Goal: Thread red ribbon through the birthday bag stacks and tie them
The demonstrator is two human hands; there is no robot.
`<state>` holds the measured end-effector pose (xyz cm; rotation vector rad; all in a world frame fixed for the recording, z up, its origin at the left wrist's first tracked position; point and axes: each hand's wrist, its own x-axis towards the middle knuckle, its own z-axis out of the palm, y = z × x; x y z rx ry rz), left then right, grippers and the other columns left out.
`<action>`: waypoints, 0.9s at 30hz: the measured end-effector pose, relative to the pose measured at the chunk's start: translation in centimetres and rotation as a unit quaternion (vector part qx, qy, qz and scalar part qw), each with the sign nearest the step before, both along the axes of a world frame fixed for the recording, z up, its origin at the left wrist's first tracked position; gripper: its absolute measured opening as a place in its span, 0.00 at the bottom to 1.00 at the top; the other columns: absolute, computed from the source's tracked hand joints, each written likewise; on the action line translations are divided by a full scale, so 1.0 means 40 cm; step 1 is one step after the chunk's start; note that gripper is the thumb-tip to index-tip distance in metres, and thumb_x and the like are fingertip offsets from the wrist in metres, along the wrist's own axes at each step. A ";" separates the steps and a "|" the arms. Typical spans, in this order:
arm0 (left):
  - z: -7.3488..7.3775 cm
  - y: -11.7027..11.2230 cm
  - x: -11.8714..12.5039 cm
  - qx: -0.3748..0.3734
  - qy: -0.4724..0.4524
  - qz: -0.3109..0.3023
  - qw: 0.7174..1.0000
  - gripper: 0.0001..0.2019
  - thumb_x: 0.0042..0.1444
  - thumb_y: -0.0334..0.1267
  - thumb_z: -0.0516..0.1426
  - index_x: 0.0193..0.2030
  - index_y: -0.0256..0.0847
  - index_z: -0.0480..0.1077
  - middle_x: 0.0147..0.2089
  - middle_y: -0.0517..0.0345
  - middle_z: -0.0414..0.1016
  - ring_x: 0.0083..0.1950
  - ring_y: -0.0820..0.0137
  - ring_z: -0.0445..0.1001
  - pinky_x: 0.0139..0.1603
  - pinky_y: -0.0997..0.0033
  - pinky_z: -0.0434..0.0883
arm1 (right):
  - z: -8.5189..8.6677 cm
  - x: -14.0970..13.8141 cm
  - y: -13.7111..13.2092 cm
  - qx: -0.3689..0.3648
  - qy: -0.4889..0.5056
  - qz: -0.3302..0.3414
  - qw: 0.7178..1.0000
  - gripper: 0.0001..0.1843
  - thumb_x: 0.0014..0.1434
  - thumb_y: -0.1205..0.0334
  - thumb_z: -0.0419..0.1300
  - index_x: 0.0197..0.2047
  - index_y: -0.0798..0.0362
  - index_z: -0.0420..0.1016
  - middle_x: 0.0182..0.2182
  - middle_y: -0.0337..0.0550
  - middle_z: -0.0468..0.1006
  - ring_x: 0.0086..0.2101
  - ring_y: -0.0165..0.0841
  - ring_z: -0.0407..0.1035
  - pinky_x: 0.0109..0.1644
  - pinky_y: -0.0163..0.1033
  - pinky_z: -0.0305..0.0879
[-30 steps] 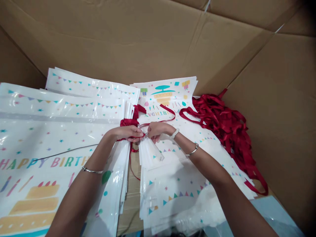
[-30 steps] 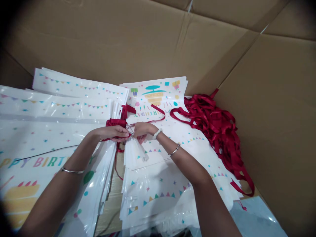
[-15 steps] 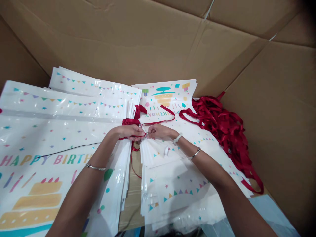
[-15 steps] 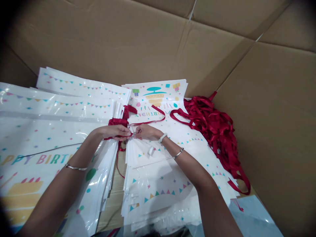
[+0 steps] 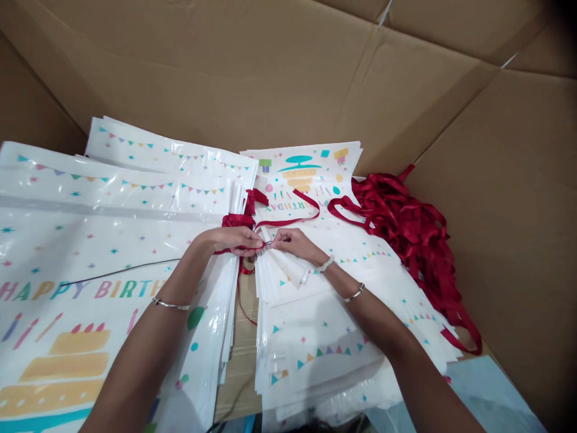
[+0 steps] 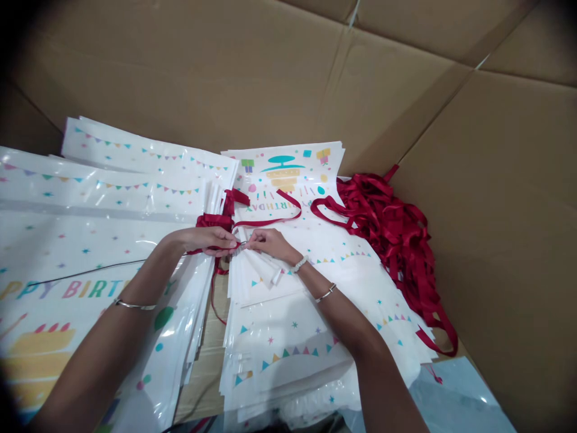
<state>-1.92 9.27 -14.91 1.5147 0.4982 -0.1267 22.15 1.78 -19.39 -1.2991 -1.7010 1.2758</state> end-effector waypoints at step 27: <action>-0.025 0.002 0.010 -0.011 0.036 0.014 0.999 0.20 0.62 0.52 0.63 0.28 0.38 0.72 0.22 0.54 0.65 0.19 0.76 0.53 0.20 0.73 0.50 | 0.060 -0.011 -0.010 -0.054 0.035 0.048 0.997 0.28 0.58 0.37 0.68 0.32 0.55 0.68 0.22 0.35 0.71 0.24 0.24 0.56 0.29 0.32 0.49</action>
